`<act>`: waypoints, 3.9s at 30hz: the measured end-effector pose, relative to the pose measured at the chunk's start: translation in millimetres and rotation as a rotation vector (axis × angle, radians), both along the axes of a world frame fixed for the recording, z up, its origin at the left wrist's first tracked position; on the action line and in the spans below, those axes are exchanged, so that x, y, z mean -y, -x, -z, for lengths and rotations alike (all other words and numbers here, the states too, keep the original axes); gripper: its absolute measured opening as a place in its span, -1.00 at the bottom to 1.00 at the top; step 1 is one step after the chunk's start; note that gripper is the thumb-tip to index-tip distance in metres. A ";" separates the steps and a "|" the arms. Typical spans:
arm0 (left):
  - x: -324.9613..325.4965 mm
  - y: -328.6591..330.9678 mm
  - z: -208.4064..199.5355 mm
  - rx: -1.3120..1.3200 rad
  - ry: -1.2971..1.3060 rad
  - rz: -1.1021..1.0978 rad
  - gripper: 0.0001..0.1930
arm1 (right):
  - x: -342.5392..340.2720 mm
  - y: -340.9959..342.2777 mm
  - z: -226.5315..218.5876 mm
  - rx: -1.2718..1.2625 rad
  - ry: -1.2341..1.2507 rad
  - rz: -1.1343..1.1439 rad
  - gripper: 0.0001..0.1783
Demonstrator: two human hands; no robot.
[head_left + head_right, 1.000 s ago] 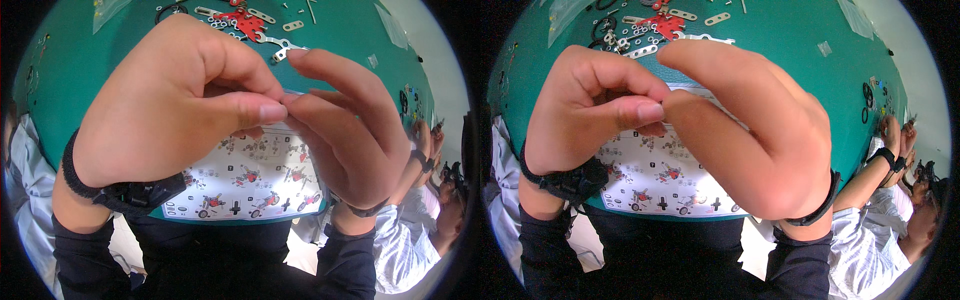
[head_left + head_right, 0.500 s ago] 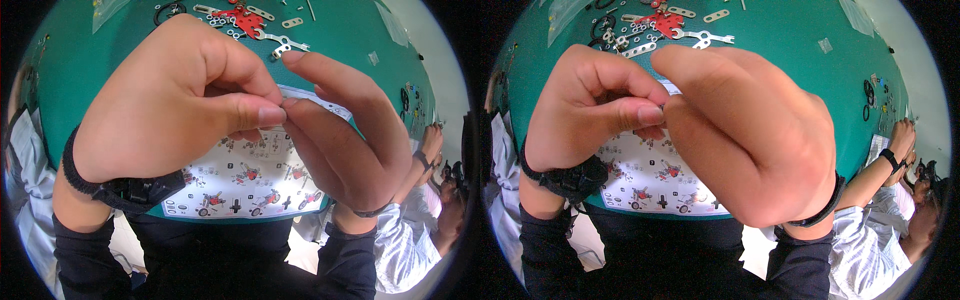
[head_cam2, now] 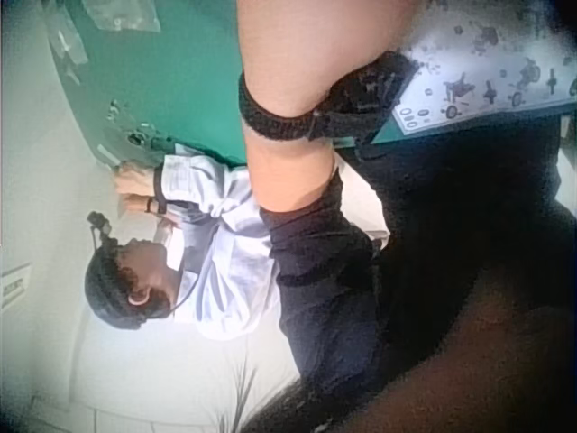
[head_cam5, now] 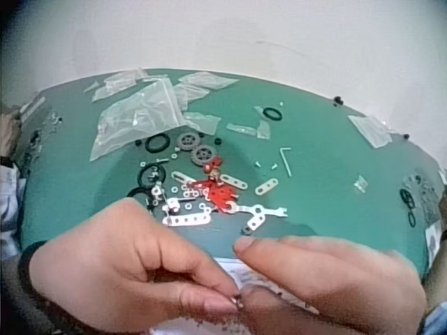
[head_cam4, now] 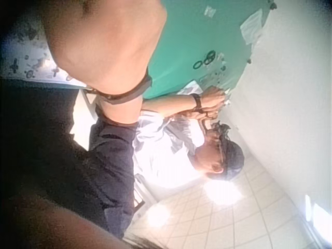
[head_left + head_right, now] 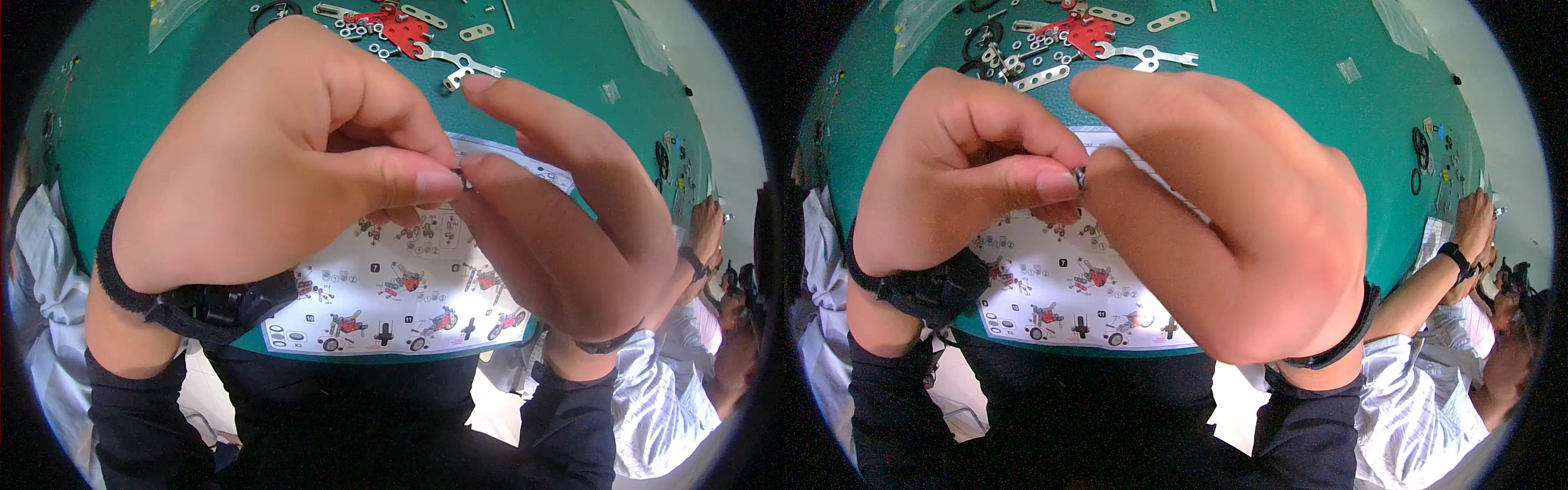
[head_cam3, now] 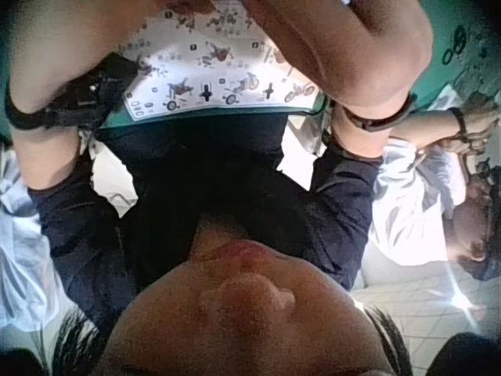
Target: Assembling a small metal toy motorcycle using a manual and small parts like screws and nuts.
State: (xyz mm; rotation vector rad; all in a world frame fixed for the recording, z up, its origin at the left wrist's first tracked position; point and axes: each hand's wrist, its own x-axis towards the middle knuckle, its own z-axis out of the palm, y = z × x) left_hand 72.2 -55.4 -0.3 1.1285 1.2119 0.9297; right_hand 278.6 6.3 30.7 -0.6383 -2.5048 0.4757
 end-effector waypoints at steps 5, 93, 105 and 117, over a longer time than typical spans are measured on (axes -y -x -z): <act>3.3 0.8 -0.4 0.059 -0.001 -0.078 -0.91 | -13.8 -2.7 24.1 -0.110 -0.238 -0.142 -0.70; 0.7 -7.7 14.1 -0.030 -0.299 -0.257 -0.85 | -3.0 4.7 12.1 -0.041 -0.104 0.120 -0.91; -13.6 17.9 -3.1 -0.308 -0.298 -0.126 -0.81 | -6.4 13.5 30.6 0.132 0.241 -0.098 -0.80; -18.2 23.9 -6.1 -0.035 -0.173 -0.037 -0.82 | 0.5 24.3 29.6 0.149 0.282 -0.102 -0.83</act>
